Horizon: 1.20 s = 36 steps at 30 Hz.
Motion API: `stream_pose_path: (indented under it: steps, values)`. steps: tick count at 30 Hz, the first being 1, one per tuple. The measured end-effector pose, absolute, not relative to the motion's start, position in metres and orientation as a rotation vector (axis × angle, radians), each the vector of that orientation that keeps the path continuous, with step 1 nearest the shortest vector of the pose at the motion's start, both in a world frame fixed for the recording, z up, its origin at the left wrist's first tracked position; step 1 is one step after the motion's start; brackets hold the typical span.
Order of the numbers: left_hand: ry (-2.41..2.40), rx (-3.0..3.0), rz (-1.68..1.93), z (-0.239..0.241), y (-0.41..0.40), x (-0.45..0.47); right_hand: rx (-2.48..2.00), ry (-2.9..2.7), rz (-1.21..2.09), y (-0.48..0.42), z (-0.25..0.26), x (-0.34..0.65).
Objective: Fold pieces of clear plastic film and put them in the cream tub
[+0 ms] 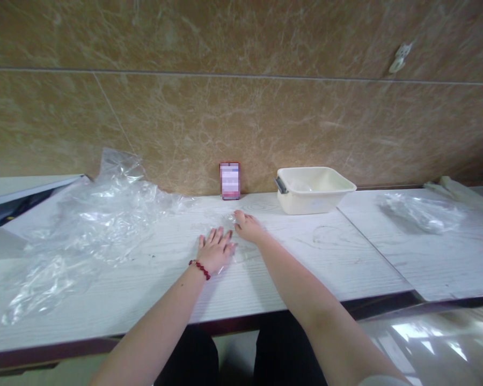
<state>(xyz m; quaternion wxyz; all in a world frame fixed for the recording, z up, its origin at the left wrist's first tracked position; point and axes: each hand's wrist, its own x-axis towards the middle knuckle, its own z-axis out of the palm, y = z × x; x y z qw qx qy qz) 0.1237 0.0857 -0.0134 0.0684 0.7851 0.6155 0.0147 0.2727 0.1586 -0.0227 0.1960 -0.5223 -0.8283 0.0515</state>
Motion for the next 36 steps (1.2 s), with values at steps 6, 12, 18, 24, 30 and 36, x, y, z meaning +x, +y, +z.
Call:
stream_pose_path:
  steps: [6,12,18,24,30,36]
  values:
    - [2.063,2.061,-0.099,-0.007,0.101,0.083,-1.34,-2.4,0.161,0.16,-0.021,0.275]
    - [2.455,1.879,0.063,0.006,0.097,0.078,-1.475,-2.366,0.136,0.158,-0.023,0.27]
    - [1.122,2.771,0.237,0.014,0.086,0.13,-1.525,-2.333,0.136,0.156,-0.021,0.268]
    - [0.989,2.914,0.161,0.008,0.11,0.135,-1.521,-2.269,0.263,0.162,-0.023,0.271]
    - [1.077,2.977,0.02,0.002,0.15,0.117,-1.503,-2.228,0.343,0.165,-0.023,0.272]
    - [1.301,2.901,-0.068,0.006,0.184,0.111,-1.518,-2.23,0.344,0.167,-0.023,0.273]
